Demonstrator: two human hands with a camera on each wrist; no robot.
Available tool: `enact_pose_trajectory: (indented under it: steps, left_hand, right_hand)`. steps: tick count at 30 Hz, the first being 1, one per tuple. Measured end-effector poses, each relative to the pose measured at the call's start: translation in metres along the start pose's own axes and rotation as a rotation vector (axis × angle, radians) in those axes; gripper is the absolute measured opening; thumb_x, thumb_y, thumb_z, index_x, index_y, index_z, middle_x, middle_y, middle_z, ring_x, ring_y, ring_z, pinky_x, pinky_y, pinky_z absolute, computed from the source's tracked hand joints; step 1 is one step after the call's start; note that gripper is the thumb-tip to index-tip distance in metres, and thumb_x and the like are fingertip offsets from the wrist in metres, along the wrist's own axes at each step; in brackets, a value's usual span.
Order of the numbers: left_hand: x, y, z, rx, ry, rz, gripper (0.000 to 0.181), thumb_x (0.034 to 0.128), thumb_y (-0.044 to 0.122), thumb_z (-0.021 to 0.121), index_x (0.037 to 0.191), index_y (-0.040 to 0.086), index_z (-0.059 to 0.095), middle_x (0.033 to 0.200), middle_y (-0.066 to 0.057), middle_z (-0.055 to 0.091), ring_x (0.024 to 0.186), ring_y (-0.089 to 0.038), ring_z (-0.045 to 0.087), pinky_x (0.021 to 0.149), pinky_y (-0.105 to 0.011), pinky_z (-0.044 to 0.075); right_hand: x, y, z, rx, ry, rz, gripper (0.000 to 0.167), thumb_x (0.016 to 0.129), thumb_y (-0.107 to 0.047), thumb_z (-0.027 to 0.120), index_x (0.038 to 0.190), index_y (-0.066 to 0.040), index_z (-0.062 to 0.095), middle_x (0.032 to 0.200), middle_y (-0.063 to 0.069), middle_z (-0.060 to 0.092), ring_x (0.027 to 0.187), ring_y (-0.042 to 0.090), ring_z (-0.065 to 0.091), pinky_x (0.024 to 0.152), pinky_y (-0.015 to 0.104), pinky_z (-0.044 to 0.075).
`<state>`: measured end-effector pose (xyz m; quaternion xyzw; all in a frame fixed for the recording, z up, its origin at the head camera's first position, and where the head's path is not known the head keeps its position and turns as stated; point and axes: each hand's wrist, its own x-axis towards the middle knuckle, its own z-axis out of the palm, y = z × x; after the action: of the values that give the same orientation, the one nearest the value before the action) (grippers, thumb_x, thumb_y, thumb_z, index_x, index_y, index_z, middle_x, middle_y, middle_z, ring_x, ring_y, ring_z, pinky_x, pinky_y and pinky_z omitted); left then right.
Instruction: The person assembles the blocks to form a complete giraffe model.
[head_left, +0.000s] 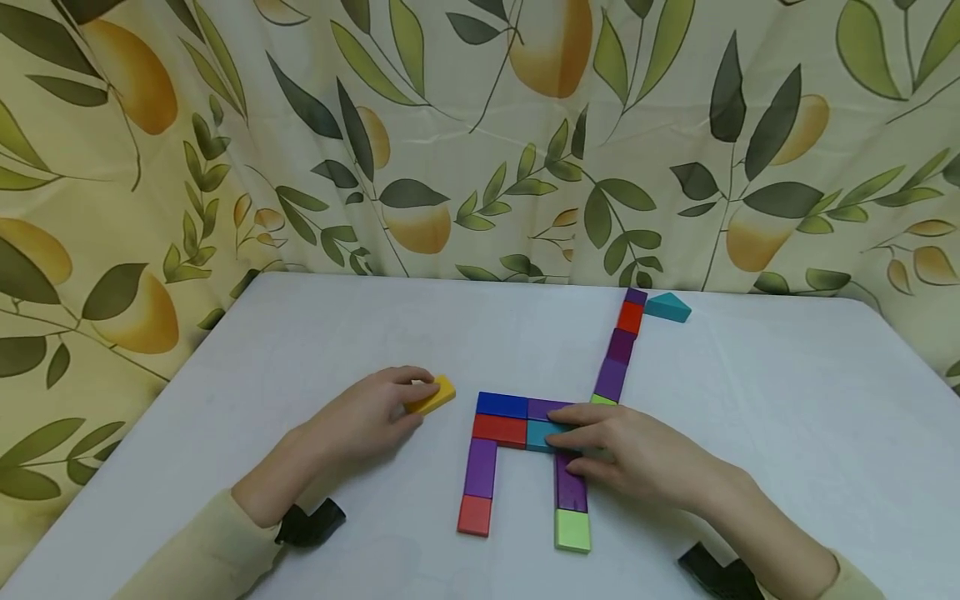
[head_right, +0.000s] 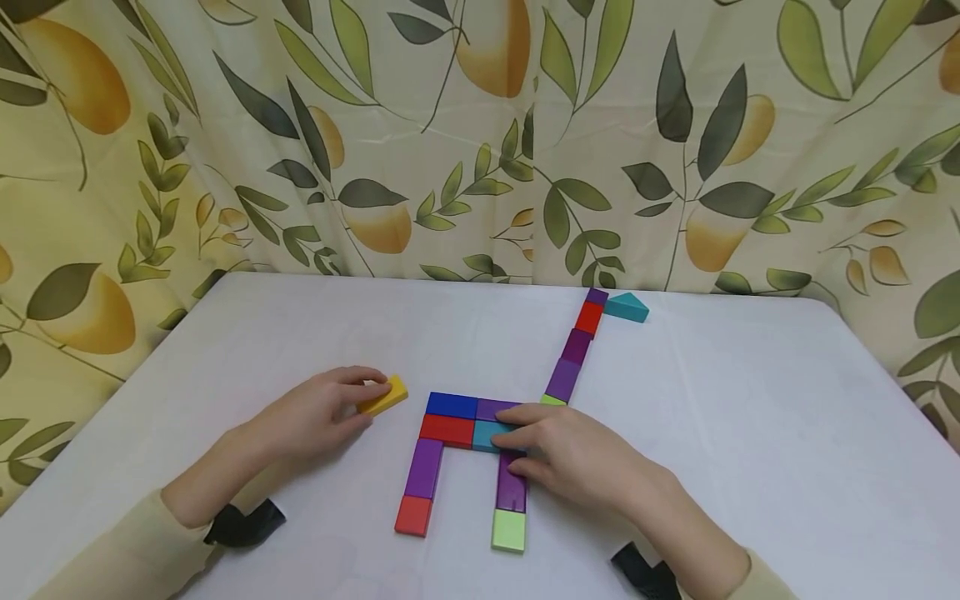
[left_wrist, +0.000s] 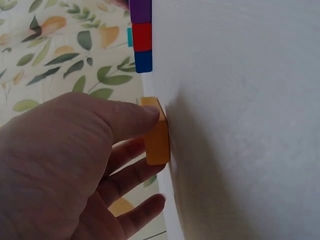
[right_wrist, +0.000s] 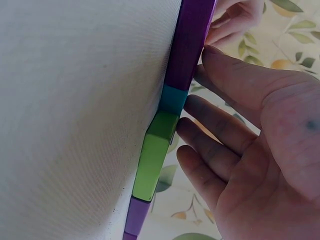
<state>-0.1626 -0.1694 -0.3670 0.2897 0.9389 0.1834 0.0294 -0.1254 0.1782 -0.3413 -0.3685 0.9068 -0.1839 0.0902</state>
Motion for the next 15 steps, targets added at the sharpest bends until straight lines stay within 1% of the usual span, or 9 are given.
enact_pose_trajectory:
  steps: [4,10,13,15]
  left_hand:
    - [-0.001,0.004,-0.001,0.003,-0.024,0.027,0.045,0.0940,0.016,0.073,0.138,0.010,0.064,0.138,-0.003,0.057,0.126,-0.025,0.055,0.101,-0.040,0.050]
    - [-0.002,0.009,-0.001,-0.022,-0.055,0.084,0.045,0.0944,0.016,0.073,0.138,0.012,0.064,0.137,0.000,0.058,0.123,-0.022,0.056,0.099,-0.036,0.051]
    - [-0.002,0.011,-0.001,-0.017,-0.065,0.096,0.044,0.0944,0.018,0.073,0.138,0.014,0.065,0.137,0.002,0.058,0.121,-0.019,0.056,0.098,-0.033,0.051]
    - [-0.002,0.012,-0.001,-0.012,-0.070,0.107,0.043,0.0944,0.018,0.073,0.137,0.013,0.066,0.137,0.002,0.058,0.121,-0.019,0.056,0.098,-0.034,0.051]
  right_hand:
    - [0.000,0.000,0.000,-0.003,0.000,0.002,0.035,0.094,-0.021,0.074,0.128,-0.018,0.073,0.140,0.004,0.059,0.128,0.030,0.056,0.097,0.046,0.052]
    - [0.000,-0.001,0.000,-0.007,0.002,0.004,0.035,0.093,-0.020,0.075,0.128,-0.018,0.073,0.140,0.004,0.060,0.128,0.030,0.056,0.097,0.045,0.052]
    - [0.000,-0.001,0.000,-0.005,0.002,0.003,0.035,0.093,-0.020,0.075,0.128,-0.018,0.073,0.140,0.004,0.060,0.128,0.030,0.056,0.097,0.045,0.052]
    - [0.000,-0.001,0.000,-0.004,0.002,0.002,0.035,0.093,-0.020,0.075,0.128,-0.018,0.073,0.140,0.004,0.060,0.128,0.030,0.056,0.097,0.045,0.052]
